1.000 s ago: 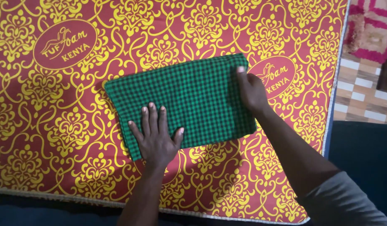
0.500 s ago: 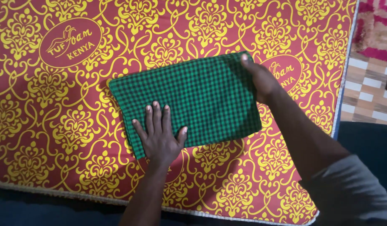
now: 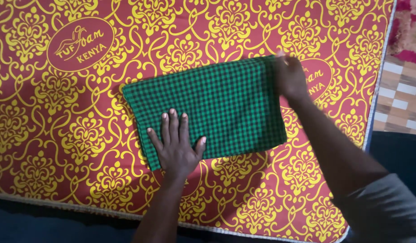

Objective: The person folds a green cloth on a bed and then folds a white patterned cloth.

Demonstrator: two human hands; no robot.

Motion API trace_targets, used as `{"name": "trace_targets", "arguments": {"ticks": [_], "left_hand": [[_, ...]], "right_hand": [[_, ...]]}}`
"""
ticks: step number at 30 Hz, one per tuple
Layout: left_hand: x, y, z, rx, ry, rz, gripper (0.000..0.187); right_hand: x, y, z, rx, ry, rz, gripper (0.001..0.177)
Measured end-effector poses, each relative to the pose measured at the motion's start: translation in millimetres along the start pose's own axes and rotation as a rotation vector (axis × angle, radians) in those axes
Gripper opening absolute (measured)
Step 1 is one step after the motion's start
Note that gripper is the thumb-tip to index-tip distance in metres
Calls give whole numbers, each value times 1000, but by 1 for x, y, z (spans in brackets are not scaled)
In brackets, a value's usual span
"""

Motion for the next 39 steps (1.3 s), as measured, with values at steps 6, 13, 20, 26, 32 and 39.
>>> {"name": "trace_targets", "arguments": {"ticks": [6,13,20,26,32,39], "left_hand": [[-2,-1,-1,6,6,-51,77],[-5,3,-3,4,-5,-40,76],[0,1,-4,12,6,-56,79],[15,-5,-6,29,60,-46,76],[26,55,-29,333,305,41,55],[-76,266,43,1495,1746,-128,97]], "right_hand": [[-64,103,-68,653,681,-251,84],[-43,124,-27,462,532,-123,80],[0,140,30,-70,-197,-28,58],[6,142,57,-369,-302,-101,56],[12,198,102,-542,-260,-167,58],[-16,346,105,-958,-936,-203,59]]}}
Point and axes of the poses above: each hand's wrist, its own y-axis away from the middle knuckle, its own x-axis out of the back of the hand, z = x × y, the point moved 6 cm from there along -y, towards the middle knuckle, and after that the axes turned 10 degrees about -y, right-handed, at the moved point
